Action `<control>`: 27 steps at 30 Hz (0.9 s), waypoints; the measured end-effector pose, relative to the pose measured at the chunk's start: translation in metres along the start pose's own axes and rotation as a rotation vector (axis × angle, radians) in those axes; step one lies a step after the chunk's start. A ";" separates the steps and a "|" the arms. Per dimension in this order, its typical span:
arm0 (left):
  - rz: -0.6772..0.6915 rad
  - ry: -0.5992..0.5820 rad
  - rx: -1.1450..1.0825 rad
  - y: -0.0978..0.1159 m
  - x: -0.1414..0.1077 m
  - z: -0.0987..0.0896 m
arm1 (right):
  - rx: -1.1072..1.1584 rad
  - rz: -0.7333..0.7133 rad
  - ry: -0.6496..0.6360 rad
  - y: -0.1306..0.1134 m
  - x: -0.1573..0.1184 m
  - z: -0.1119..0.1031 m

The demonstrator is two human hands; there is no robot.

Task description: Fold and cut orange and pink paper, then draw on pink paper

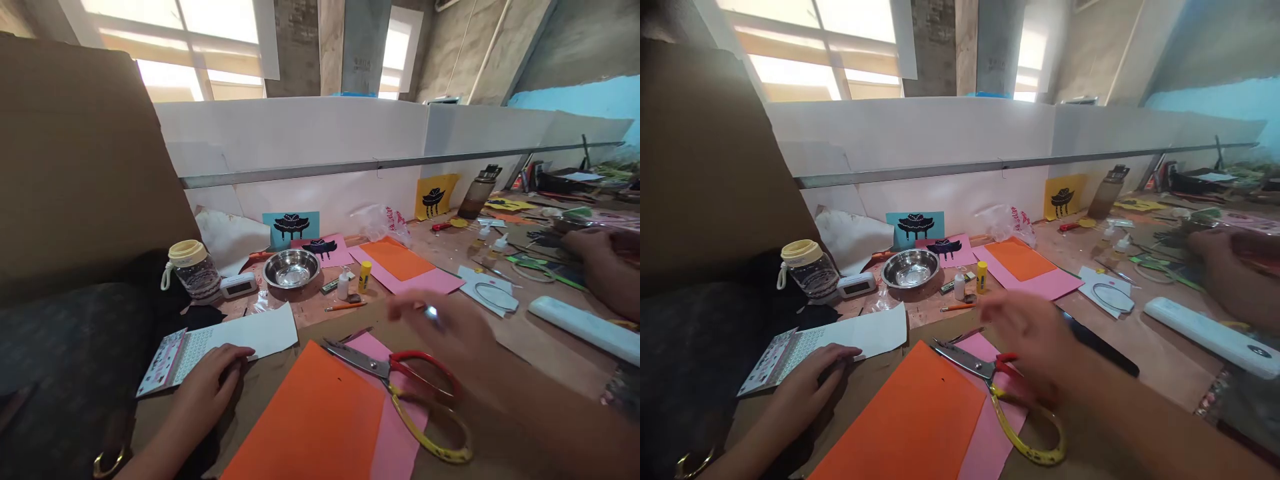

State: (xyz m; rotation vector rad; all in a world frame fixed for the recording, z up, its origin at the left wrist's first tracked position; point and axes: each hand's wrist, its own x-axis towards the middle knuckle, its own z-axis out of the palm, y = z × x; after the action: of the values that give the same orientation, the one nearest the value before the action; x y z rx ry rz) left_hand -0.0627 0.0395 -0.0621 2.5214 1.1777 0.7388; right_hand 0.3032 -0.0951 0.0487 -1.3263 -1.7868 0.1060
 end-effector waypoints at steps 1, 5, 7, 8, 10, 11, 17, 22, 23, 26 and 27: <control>0.003 -0.003 0.005 0.000 0.000 0.000 | 0.012 0.129 0.084 0.014 0.022 -0.010; 0.009 -0.010 0.010 0.000 0.001 0.002 | 0.083 0.509 0.065 0.094 0.115 -0.016; 0.006 -0.006 0.003 -0.001 0.001 0.003 | 0.113 0.628 0.009 0.135 0.147 -0.002; 0.004 -0.004 -0.001 -0.002 0.001 0.004 | 0.139 0.678 -0.023 0.152 0.157 0.007; -0.001 0.002 -0.011 -0.003 0.001 0.005 | 0.198 0.748 -0.087 0.182 0.170 0.026; -0.006 -0.001 -0.015 -0.003 0.001 0.005 | 0.226 0.768 -0.114 0.194 0.173 0.036; -0.025 0.000 -0.008 0.002 0.003 0.003 | 0.314 0.821 -0.180 0.248 0.188 0.081; -0.044 -0.028 -0.028 0.001 0.004 0.003 | 0.277 0.827 -0.226 0.271 0.187 0.100; -0.048 -0.030 -0.034 0.001 0.004 0.003 | 0.267 0.817 -0.230 0.273 0.185 0.101; -0.054 -0.043 -0.048 0.001 0.003 0.002 | 0.242 0.771 -0.187 0.278 0.184 0.098; -0.056 -0.046 -0.048 0.002 0.003 0.002 | 0.236 0.752 -0.156 0.280 0.186 0.096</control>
State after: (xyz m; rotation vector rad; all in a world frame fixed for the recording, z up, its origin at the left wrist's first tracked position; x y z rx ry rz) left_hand -0.0591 0.0407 -0.0618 2.4425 1.1957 0.6828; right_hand 0.4350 0.2133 -0.0493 -1.7760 -1.2552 0.8209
